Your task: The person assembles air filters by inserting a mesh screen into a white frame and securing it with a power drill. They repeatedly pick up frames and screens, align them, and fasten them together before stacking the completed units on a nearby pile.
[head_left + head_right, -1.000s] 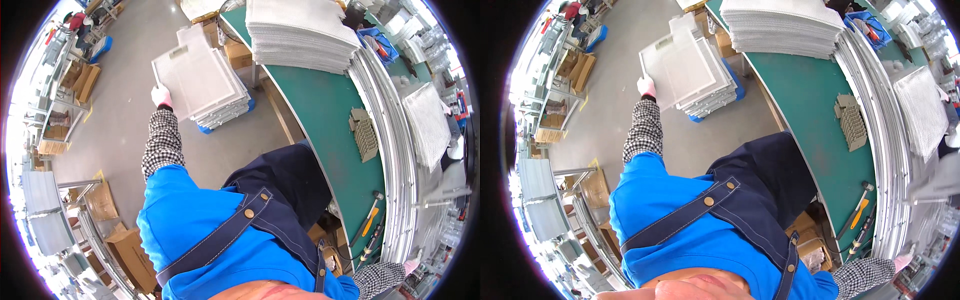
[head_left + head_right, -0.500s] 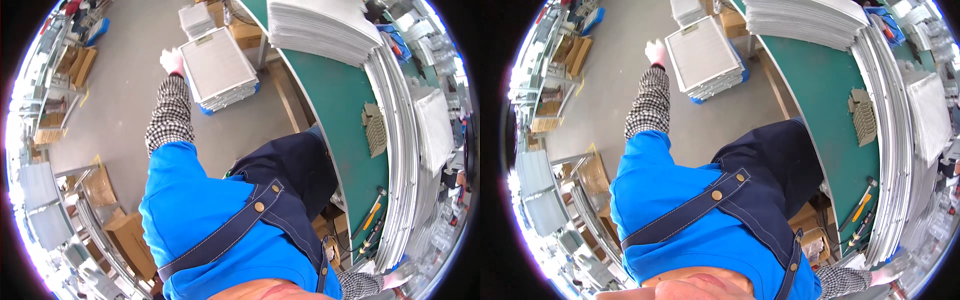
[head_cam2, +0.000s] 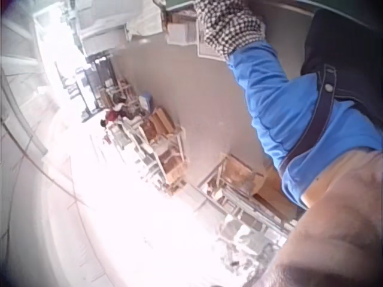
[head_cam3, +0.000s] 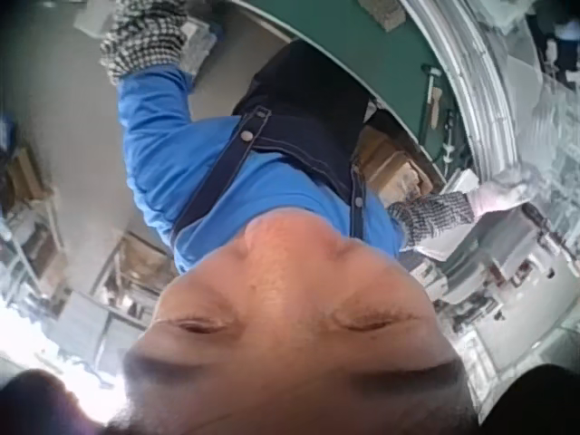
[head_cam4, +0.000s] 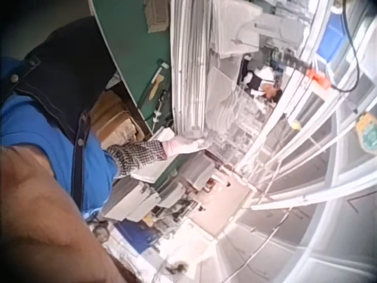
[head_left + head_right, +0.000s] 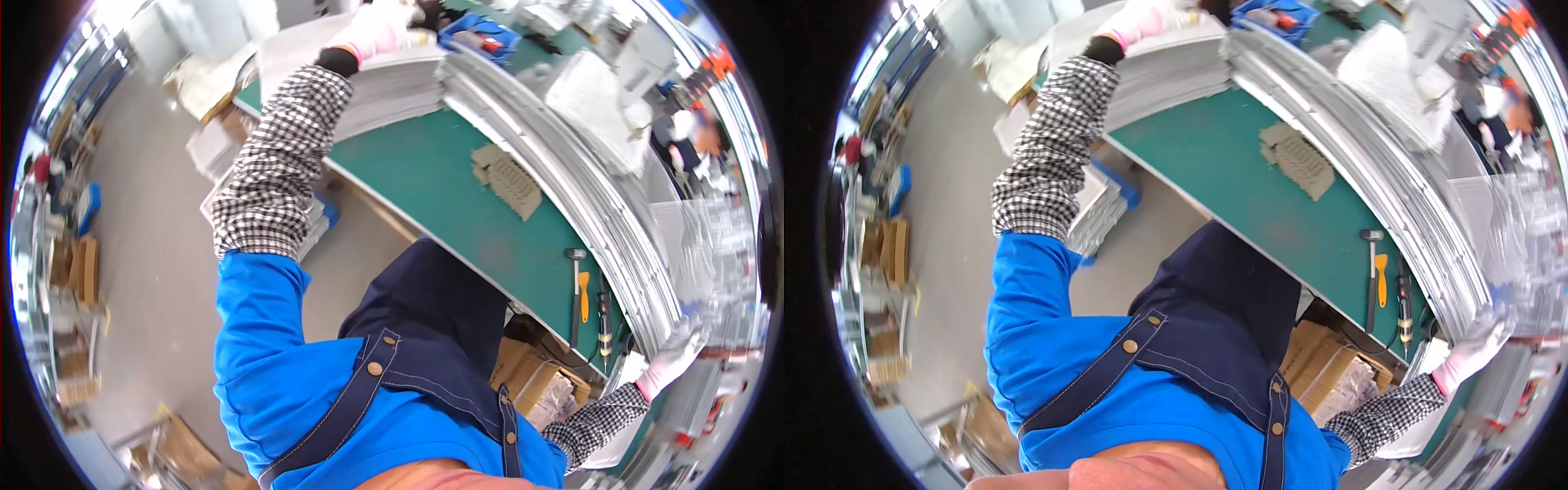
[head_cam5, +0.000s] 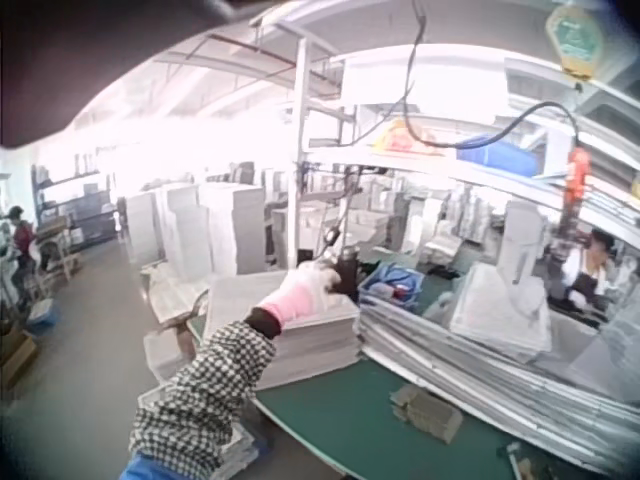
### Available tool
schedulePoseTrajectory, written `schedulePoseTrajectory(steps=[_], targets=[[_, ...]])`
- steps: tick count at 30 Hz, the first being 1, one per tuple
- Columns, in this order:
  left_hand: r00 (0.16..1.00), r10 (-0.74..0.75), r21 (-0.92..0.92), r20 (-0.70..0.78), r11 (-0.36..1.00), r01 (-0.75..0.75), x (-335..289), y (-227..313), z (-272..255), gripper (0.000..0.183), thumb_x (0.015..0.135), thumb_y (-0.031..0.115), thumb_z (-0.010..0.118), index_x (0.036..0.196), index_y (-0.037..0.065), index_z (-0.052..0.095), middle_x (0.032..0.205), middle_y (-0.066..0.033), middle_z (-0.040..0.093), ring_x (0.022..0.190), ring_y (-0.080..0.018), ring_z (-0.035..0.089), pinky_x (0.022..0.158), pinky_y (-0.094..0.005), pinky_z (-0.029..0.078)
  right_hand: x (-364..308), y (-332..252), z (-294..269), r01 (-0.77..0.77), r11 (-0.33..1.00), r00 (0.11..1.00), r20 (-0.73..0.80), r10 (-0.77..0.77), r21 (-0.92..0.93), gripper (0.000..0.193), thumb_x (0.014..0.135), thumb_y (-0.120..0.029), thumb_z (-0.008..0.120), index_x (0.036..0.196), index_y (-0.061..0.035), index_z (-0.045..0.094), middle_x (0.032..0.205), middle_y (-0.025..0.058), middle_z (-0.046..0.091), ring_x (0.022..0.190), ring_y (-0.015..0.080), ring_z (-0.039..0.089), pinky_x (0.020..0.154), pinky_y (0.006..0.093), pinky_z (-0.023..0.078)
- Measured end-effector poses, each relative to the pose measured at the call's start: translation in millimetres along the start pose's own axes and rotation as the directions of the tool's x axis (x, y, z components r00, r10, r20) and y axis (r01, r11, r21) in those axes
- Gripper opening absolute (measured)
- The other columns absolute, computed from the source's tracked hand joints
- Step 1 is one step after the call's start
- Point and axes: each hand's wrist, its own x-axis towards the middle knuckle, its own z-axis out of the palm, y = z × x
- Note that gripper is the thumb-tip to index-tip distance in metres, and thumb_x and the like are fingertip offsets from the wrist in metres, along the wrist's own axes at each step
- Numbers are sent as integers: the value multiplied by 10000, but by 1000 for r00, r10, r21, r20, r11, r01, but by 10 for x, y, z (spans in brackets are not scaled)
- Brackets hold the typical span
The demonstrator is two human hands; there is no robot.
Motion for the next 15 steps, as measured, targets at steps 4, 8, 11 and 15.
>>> schedulePoseTrajectory(steps=[4,8,11,15], targets=[[977,-179,93,114,981,169,480,88,713,742,767,622,692,1314,124,629,1244,-201,667,1170,-374,624,1024,-458,473,-282,-183,-91,-259,748,950,22,311,611,531,980,-159,596,1469,-27,436,1514,121,430,1384,248,407,1187,405,287],[937,-172,-132,303,966,220,651,-140,793,528,816,426,696,1241,113,687,1231,-154,692,1134,-306,652,993,-412,492,-452,15,-292,-330,754,922,21,387,568,489,999,-147,565,1448,-1,440,1459,124,477,1341,226,453,1168,377,320],[988,-77,-375,131,919,122,630,-286,403,453,849,324,688,1249,112,690,1203,-116,710,1081,-257,671,953,-395,514,-607,304,-383,-294,815,940,-5,342,500,492,1005,-187,562,1442,4,441,1465,131,472,1343,235,448,1173,383,305],[943,-126,-752,-309,639,-161,398,-532,-336,553,934,433,632,1300,19,609,1116,-124,693,998,-233,661,890,-367,538,-587,251,-321,-328,596,919,101,381,733,529,1024,-305,530,1455,-16,430,1475,147,464,1351,253,443,1157,403,319]])
